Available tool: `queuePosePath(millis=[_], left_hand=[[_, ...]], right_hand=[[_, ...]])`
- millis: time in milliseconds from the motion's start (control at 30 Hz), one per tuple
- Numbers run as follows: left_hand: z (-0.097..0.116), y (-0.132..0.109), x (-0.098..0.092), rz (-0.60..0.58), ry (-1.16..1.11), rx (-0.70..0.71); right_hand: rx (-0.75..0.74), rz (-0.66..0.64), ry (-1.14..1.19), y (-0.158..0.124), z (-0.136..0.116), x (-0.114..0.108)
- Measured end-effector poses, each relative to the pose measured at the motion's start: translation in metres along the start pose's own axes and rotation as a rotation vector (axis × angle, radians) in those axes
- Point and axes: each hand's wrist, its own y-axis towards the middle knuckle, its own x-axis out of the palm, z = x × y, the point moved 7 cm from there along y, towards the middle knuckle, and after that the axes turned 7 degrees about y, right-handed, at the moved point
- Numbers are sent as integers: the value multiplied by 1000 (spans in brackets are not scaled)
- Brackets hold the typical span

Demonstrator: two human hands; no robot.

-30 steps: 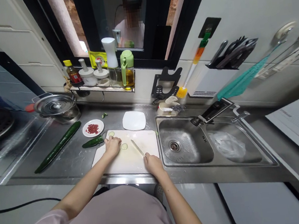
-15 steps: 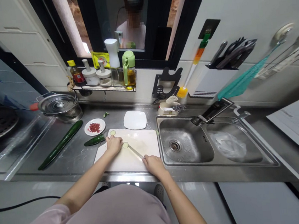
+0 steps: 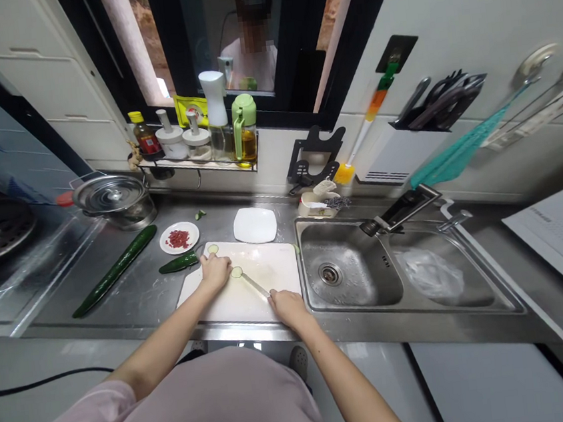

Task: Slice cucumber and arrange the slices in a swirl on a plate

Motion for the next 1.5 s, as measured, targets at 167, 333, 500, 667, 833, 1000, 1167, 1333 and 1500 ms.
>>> queuePosePath(millis=[167,333,500,667,833,1000,1167,1333,1500], left_hand=[[-1,2,2,-6,7,-9],[-1,2,2,-5,1,-13],[-1,1,0,2,16,-19],[-1,1,0,-8,15,-17],[-1,1,-1,-11,-11,-23],[-1,-1,-2,-23,-20,-31],[0,-2,-4,-13,-6,-33],[-1,-1,-1,-15,-2,-31],[-2,1,2,-21,2,-41]], right_hand=[[-7,-25,14,5,-1,-4],[-28,-35,-5,7,-5,-6],[-20,-46,7,13,-10,-7],[-34,-46,15,22,-17,-10],[-34,-44,29,27,-20,-10],[-26,-52,33,28,-20,-9],[-38,-54,20,29,-22,-9],[-28,-50,16,29,-24,-6],[-15,-47,19,25,-22,-4]])
